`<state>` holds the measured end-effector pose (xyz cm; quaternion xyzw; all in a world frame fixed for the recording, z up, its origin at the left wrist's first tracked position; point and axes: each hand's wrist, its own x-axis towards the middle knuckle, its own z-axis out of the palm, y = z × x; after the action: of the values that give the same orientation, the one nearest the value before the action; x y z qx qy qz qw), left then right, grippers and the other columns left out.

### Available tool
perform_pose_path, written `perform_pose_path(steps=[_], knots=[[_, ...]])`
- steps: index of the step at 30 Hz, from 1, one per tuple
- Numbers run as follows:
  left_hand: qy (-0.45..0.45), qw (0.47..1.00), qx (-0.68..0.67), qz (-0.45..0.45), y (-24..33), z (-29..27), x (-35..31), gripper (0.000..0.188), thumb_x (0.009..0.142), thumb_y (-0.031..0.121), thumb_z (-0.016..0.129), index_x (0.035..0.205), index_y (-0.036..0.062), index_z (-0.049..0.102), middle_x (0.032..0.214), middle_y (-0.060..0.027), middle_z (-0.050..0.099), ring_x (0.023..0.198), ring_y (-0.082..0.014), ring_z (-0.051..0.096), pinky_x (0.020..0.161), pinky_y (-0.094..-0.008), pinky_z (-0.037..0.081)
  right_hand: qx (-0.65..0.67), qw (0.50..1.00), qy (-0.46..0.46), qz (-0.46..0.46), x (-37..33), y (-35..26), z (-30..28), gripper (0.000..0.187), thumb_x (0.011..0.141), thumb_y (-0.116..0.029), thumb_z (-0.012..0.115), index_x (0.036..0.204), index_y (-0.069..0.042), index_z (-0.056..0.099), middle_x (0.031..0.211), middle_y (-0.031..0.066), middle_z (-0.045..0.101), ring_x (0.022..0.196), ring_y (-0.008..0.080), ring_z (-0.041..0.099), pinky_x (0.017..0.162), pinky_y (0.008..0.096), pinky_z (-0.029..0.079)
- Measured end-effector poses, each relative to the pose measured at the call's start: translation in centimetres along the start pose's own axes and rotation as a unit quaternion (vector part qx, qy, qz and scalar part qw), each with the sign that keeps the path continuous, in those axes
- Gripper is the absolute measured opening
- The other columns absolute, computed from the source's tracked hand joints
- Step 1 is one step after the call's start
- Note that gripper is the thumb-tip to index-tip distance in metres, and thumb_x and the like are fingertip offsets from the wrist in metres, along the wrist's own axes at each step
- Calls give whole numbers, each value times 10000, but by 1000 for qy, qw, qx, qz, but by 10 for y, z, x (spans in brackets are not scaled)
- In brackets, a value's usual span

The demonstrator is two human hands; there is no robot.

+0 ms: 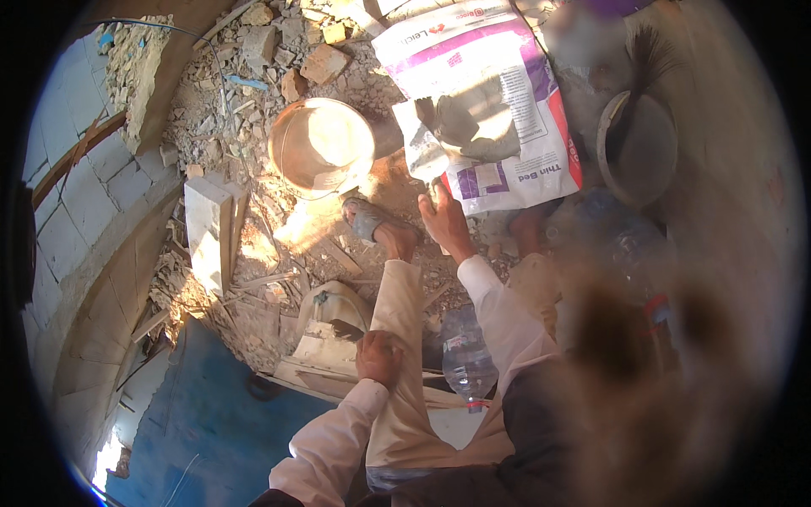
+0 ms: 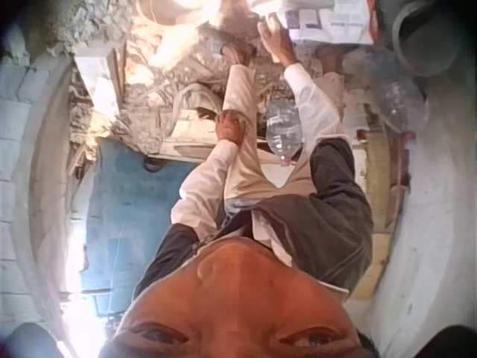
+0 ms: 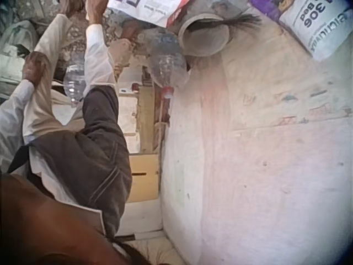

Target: The person mixes cement powder and water in a bowl by hand and using a scoop, adding material from a nearby bag.

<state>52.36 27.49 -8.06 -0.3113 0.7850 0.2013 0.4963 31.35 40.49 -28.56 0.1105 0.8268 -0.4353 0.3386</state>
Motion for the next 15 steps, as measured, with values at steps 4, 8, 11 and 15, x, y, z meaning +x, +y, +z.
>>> perform_pose_path(steps=[4, 8, 11, 15], knots=[[-4, 1000, 11, -5, 6, -3, 1, 379, 735, 228, 679, 1086, 99, 619, 1204, -98, 533, 1165, -322, 469, 1008, -434, 399, -78, 982, 99, 140, 27, 79, -29, 354, 896, -276, 532, 1000, 62, 517, 892, 344, 617, 892, 507, 589, 755, 540, 459], [1, 999, 37, 2, -5, -8, -3, 362, 732, 223, 681, 1069, 100, 628, 1193, -96, 544, 1157, -325, 473, 993, -435, 410, -18, 931, 276, 240, 94, 121, 29, 303, 879, -243, 536, 992, 38, 525, 996, 291, 626, 934, 448, 610, 803, 509, 475], [3, 1000, 10, 13, 13, 5, 3, 337, 730, 213, 684, 1044, 100, 637, 1172, -101, 557, 1141, -328, 480, 990, -427, 411, 55, 935, 306, 173, 142, 169, 50, 216, 890, -168, 521, 1016, 7, 525, 971, 212, 623, 899, 378, 618, 801, 449, 488], [21, 999, 10, 33, 15, 7, 1, 327, 730, 206, 684, 1030, 87, 636, 1158, -105, 564, 1121, -328, 490, 978, -425, 417, 484, 832, 239, -126, 166, 195, 77, 175, 901, -99, 521, 1058, -21, 524, 934, 139, 613, 849, 295, 615, 785, 383, 495]])
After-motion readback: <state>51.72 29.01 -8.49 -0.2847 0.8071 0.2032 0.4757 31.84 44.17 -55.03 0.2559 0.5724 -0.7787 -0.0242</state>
